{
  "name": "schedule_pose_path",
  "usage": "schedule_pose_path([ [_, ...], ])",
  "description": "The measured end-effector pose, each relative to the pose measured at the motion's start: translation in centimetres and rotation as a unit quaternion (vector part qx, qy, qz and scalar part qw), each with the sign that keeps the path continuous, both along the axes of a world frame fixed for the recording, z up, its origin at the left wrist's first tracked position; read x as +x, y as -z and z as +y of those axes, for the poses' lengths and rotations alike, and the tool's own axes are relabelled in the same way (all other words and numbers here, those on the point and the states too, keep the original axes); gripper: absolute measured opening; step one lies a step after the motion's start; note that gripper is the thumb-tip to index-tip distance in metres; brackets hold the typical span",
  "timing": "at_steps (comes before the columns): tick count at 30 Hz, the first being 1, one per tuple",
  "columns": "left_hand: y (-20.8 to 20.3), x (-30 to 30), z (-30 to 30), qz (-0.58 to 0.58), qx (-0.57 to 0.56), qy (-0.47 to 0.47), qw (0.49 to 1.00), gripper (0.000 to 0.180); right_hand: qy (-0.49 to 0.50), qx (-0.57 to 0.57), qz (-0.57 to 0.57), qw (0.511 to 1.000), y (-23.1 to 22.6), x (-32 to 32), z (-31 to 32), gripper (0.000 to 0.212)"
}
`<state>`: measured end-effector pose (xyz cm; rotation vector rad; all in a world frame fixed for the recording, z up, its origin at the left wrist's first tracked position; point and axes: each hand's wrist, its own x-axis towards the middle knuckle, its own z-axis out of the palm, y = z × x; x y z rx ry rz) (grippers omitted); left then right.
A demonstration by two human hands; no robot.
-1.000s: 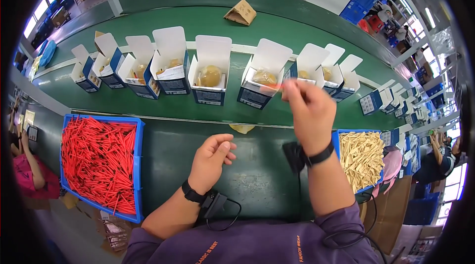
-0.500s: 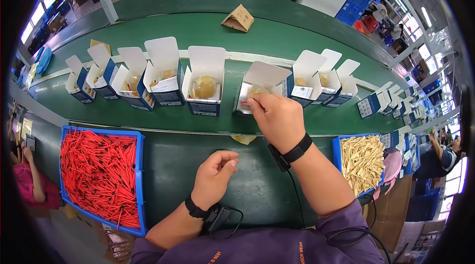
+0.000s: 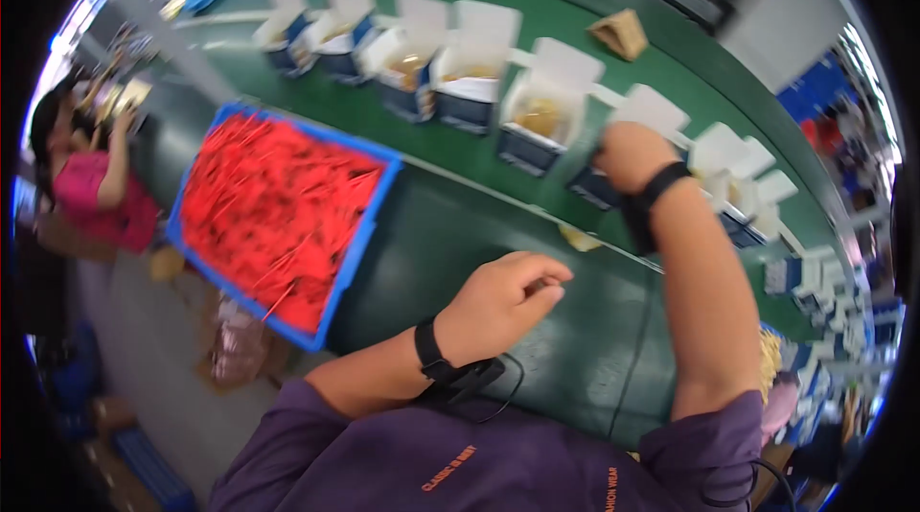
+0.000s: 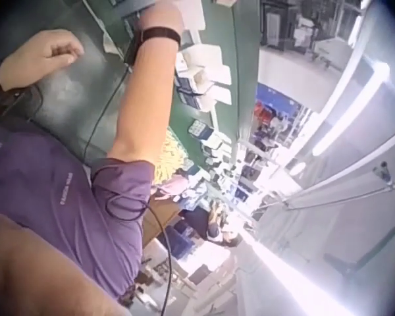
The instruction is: Packaging small yellow and red components into cardboard boxes on a factory assembly line.
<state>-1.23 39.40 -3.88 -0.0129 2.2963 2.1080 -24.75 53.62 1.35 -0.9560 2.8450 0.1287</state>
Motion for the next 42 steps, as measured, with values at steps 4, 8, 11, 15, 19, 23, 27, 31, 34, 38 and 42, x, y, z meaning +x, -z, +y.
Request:
schedule_pose_path([
  [4, -4.0, 3.3, -5.0, 0.059, -0.194, -0.069, 0.977, 0.017, -0.011, -0.21, -0.009, 0.978, -2.7, 2.7, 1.3, 0.029],
  [8, -5.5, 4.6, -11.6, 0.048, -0.386, -0.163, 0.906, 0.015, 0.068, -0.382, 0.037, 0.921, -4.8, 9.7, 6.1, 0.028],
  [11, -3.3, 3.2, -17.7, -0.015, -0.553, -0.118, 0.825, 0.018, 0.168, -0.365, -0.028, 0.915, -5.0, 12.8, 11.1, 0.027],
  [15, 0.4, 2.3, -23.0, -0.077, -0.595, -0.075, 0.796, 0.032, 0.289, -0.38, 0.018, 0.878, -3.1, 14.0, 20.3, 0.027],
  [19, 1.7, 2.7, -28.4, -0.057, -0.555, -0.068, 0.827, 0.015, 0.391, -0.293, 0.066, 0.87, -2.8, 15.7, 28.9, 0.026],
  [23, -0.8, 1.0, -25.8, -0.182, -0.498, -0.059, 0.846, 0.016, 0.416, -0.233, -0.004, 0.879, -1.0, 18.1, 33.5, 0.026],
  [27, 3.8, 2.4, -32.0, -0.018, -0.385, -0.114, 0.916, 0.021, 0.437, -0.179, -0.044, 0.88, 1.9, 17.6, 33.1, 0.027],
  [31, 1.3, 2.6, -29.3, 0.159, -0.472, -0.205, 0.843, 0.015, 0.439, -0.088, -0.032, 0.894, 2.9, 17.0, 32.2, 0.027],
  [34, -4.0, 3.5, -20.1, 0.029, -0.178, -0.25, 0.951, 0.021, 0.437, -0.06, -0.013, 0.897, 3.5, 16.5, 32.3, 0.028],
  [38, -6.4, 3.7, -8.1, -0.008, -0.036, -0.059, 0.998, 0.024, 0.454, -0.101, 0.03, 0.884, 4.0, 16.3, 33.7, 0.029],
  [42, -1.7, 0.9, -0.2, -0.08, 0.093, 0.043, 0.991, 0.025, 0.448, -0.235, 0.086, 0.858, 4.5, 16.3, 34.1, 0.025],
])
